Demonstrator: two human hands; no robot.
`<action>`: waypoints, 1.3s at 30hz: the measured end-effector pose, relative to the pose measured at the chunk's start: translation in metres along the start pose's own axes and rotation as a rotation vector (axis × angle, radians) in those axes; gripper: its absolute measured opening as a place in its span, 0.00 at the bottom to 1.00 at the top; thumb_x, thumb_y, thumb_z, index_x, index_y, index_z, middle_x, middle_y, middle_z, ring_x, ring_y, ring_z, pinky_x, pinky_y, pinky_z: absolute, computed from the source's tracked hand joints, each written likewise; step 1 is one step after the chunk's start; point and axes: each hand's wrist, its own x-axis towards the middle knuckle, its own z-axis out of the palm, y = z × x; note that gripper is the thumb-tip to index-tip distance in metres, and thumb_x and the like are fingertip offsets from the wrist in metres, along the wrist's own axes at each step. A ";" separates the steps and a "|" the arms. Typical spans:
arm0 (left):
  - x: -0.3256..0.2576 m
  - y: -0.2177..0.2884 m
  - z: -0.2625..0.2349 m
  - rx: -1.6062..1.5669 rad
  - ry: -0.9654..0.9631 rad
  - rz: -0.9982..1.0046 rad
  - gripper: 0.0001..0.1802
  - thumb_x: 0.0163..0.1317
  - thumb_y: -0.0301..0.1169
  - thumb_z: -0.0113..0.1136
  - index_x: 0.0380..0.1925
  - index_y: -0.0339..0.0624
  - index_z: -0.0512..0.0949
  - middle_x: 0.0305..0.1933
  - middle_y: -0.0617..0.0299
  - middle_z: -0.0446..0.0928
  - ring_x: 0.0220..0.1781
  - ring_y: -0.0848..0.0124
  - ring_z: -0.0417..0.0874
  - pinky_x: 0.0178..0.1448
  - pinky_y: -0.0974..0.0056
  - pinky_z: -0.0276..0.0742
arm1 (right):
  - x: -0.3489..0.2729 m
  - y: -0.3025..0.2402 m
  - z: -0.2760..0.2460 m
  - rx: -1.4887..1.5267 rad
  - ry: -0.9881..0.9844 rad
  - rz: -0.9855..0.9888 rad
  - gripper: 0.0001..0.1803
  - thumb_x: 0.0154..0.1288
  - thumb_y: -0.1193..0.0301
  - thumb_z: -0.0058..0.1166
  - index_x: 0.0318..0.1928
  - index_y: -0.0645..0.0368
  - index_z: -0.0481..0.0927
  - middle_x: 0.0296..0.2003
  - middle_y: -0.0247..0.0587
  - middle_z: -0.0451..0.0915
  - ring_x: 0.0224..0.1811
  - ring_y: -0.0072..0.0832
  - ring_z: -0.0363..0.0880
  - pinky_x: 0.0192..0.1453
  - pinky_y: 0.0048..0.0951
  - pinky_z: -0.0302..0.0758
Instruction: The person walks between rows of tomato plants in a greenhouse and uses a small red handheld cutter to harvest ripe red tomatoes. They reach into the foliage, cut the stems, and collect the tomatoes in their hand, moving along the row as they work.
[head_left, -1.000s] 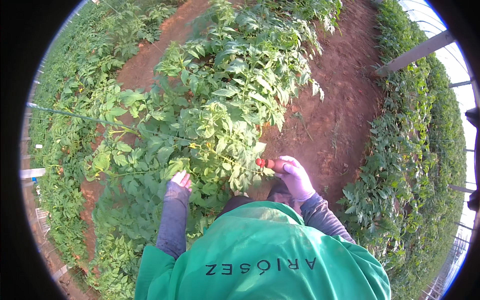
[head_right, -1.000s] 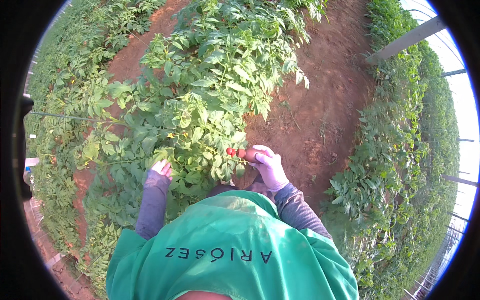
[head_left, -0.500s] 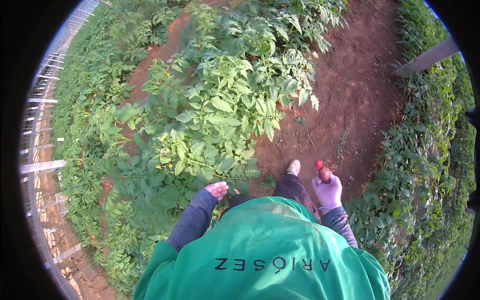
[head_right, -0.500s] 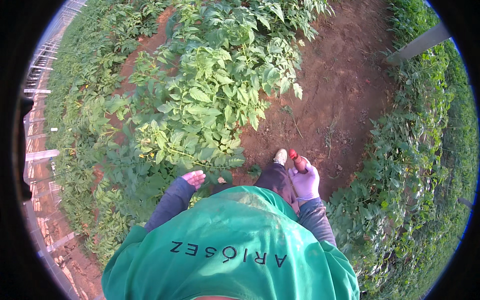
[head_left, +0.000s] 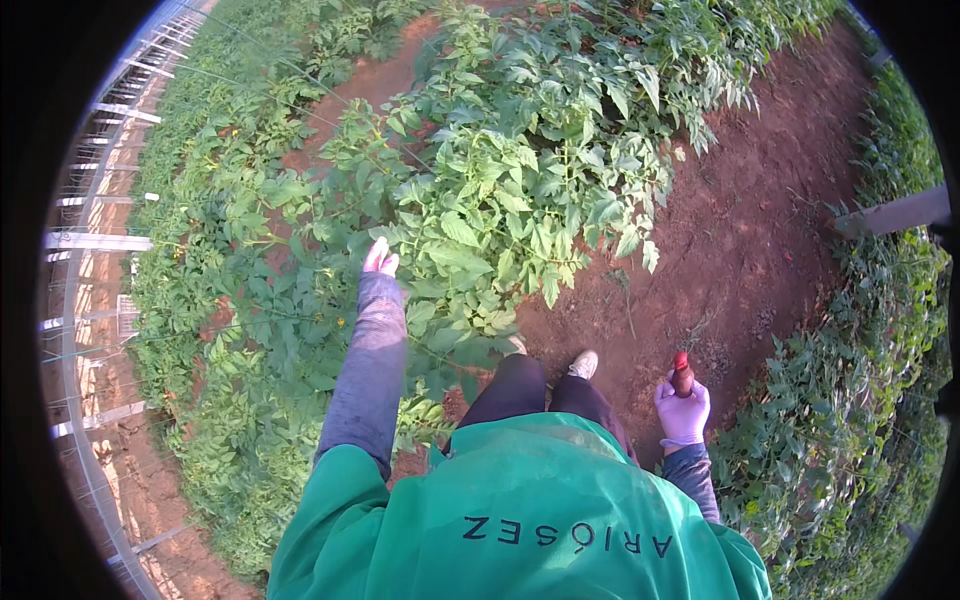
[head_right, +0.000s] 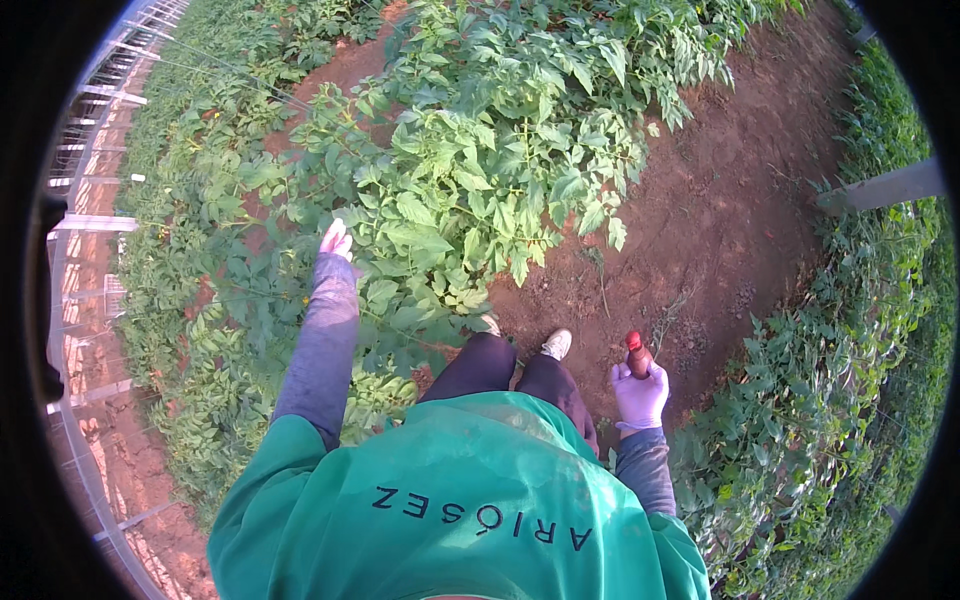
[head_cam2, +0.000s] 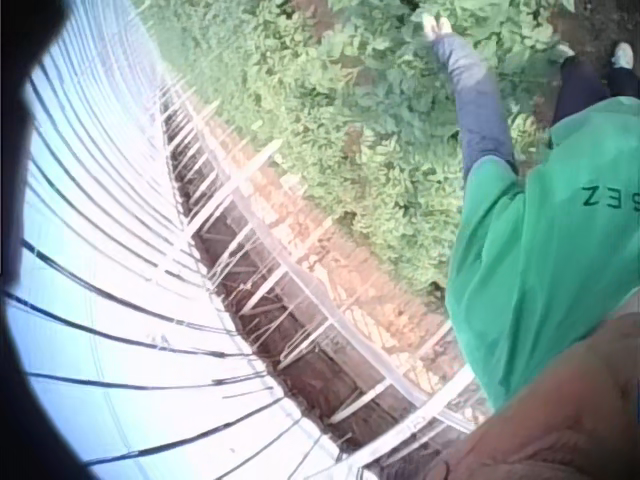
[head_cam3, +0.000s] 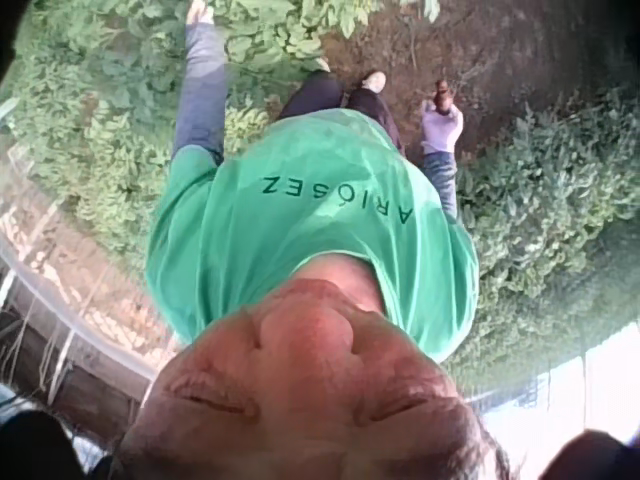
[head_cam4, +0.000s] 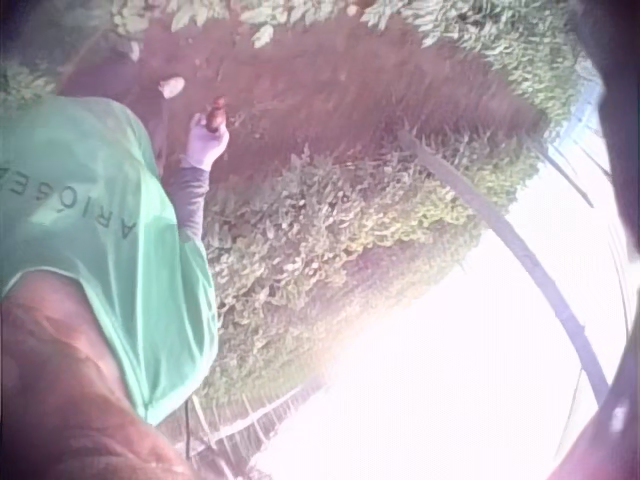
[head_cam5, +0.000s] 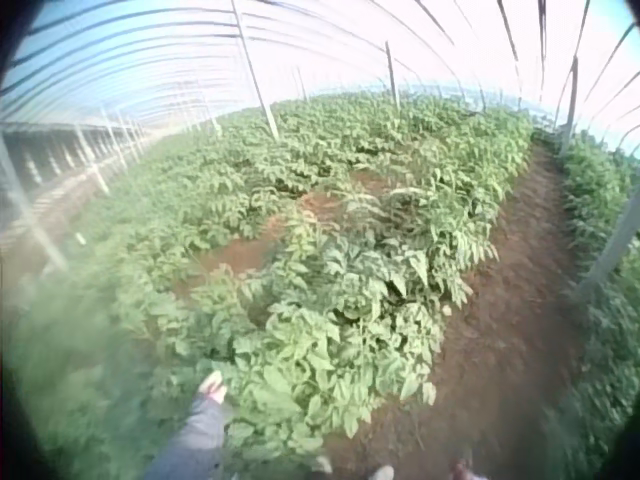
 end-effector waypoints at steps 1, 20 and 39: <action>-0.004 0.037 0.027 -0.002 0.045 -0.153 0.27 0.62 0.26 0.49 0.61 0.57 0.61 0.69 0.59 0.54 0.66 0.61 0.61 0.56 0.52 0.68 | 0.004 0.004 -0.002 -0.030 -0.078 0.041 0.20 0.48 0.62 0.49 0.42 0.58 0.72 0.33 0.38 0.72 0.31 0.30 0.65 0.47 0.35 0.65; -0.017 0.009 0.155 0.728 -0.422 -0.264 0.41 0.55 0.49 0.55 0.65 0.47 0.52 0.59 0.44 0.67 0.59 0.52 0.69 0.61 0.55 0.65 | 0.020 0.091 0.156 -0.409 -0.191 0.118 0.22 0.49 0.61 0.50 0.46 0.56 0.71 0.33 0.37 0.67 0.32 0.28 0.63 0.47 0.32 0.62; 0.018 -0.104 -0.016 0.012 0.220 -0.178 0.30 0.56 0.22 0.54 0.61 0.41 0.60 0.56 0.52 0.66 0.53 0.64 0.69 0.56 0.64 0.64 | 0.103 -0.033 0.120 0.085 -0.064 0.095 0.17 0.51 0.62 0.46 0.38 0.61 0.69 0.32 0.38 0.69 0.31 0.30 0.66 0.47 0.35 0.64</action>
